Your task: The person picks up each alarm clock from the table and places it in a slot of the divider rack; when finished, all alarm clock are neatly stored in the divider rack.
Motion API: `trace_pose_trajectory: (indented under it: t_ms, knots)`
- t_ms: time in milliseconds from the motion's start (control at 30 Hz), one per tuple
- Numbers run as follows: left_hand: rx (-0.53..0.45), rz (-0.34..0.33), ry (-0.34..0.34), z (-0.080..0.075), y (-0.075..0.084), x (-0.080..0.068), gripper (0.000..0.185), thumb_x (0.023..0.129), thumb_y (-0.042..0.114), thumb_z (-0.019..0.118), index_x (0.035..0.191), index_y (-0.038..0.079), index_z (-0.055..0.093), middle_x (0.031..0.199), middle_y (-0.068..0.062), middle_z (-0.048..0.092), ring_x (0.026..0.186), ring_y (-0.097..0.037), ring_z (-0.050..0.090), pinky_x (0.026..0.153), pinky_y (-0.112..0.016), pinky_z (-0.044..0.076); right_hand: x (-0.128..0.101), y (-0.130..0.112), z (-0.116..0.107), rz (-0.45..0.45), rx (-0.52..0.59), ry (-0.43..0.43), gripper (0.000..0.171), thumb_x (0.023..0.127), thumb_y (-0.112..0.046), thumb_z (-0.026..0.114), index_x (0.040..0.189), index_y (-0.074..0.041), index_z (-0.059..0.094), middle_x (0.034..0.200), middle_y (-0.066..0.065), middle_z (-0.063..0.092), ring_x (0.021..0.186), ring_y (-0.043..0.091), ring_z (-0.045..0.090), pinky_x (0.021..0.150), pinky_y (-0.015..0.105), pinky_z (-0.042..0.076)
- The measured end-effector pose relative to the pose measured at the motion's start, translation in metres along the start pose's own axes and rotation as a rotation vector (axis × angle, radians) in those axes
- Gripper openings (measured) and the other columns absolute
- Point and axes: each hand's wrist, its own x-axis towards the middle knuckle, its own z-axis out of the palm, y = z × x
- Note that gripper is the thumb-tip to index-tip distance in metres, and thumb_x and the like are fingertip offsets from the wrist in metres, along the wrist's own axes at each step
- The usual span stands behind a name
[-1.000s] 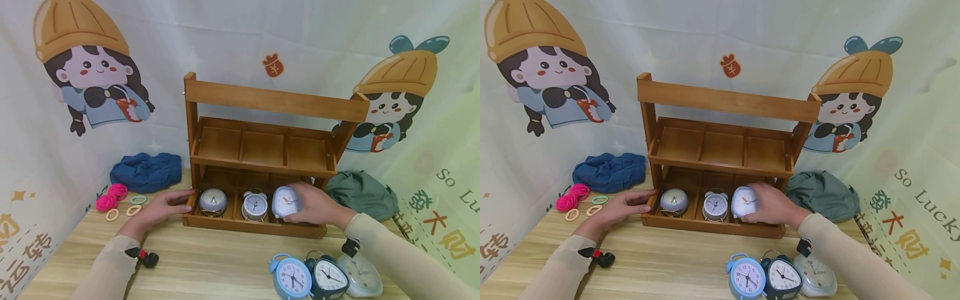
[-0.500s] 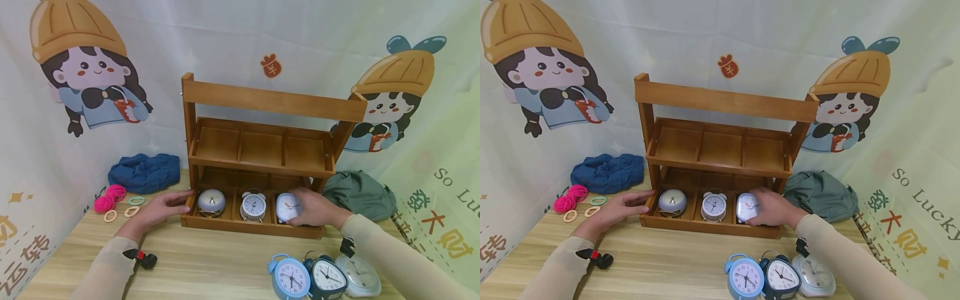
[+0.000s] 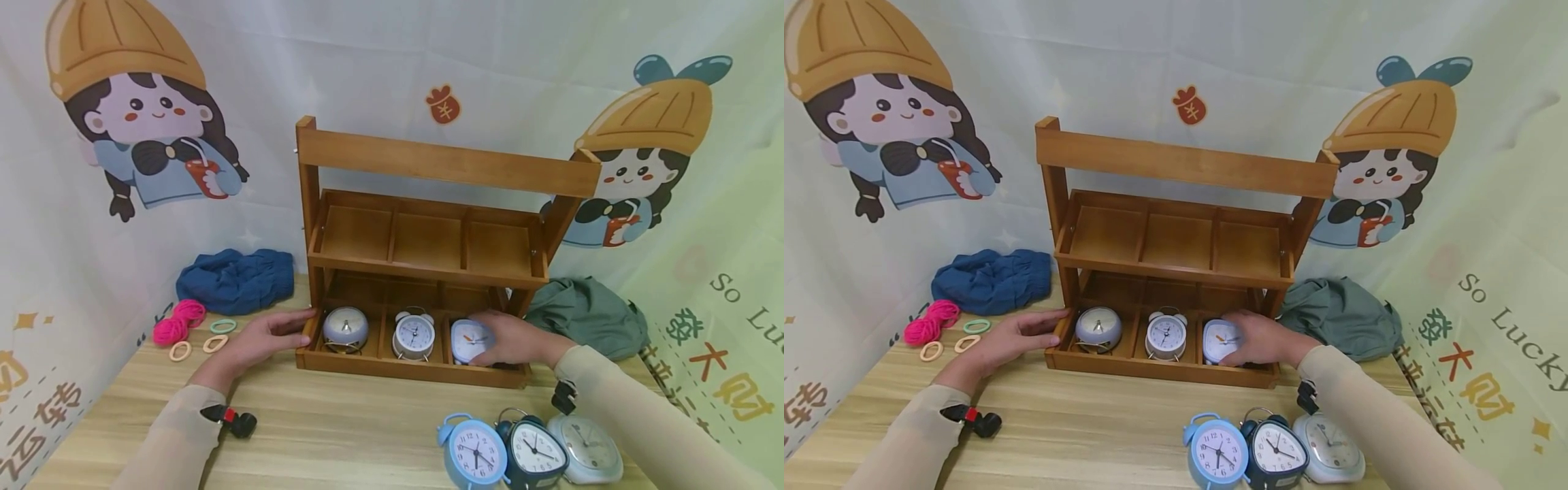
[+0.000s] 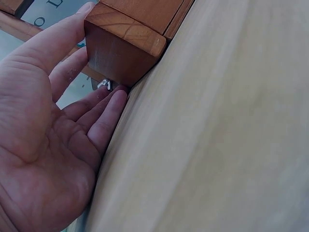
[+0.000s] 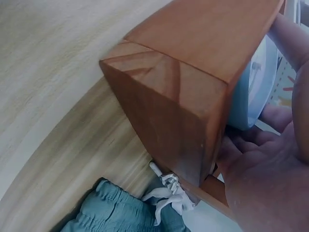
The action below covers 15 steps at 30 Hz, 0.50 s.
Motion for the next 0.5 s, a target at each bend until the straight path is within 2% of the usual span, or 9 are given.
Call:
trace_pose_trajectory:
  t_ms: [233, 500]
  knots:
    - [-0.013, -0.003, -0.004, 0.0, -0.001, -0.001, 0.065, 0.106, 0.032, 0.081, 0.165, 0.016, 0.057, 0.171, -0.013, 0.05, 0.158, -0.041, 0.045, 0.122, -0.049, 0.044, 0.0, 0.001, -0.004, 0.02, 0.036, -0.036, 0.1, 0.09, -0.047, 0.093, 0.16, 0.01, 0.049, 0.158, 0.029, 0.056, 0.142, 0.045, 0.057, 0.118, 0.063, 0.047]
    - [-0.022, 0.002, -0.01, -0.001, -0.002, 0.0, 0.065, 0.106, 0.03, 0.08, 0.165, 0.015, 0.057, 0.171, -0.013, 0.049, 0.158, -0.041, 0.044, 0.123, -0.049, 0.043, -0.007, 0.004, -0.014, 0.023, 0.063, -0.025, 0.101, 0.091, -0.05, 0.093, 0.162, 0.007, 0.049, 0.153, 0.025, 0.061, 0.136, 0.04, 0.062, 0.113, 0.06, 0.052]
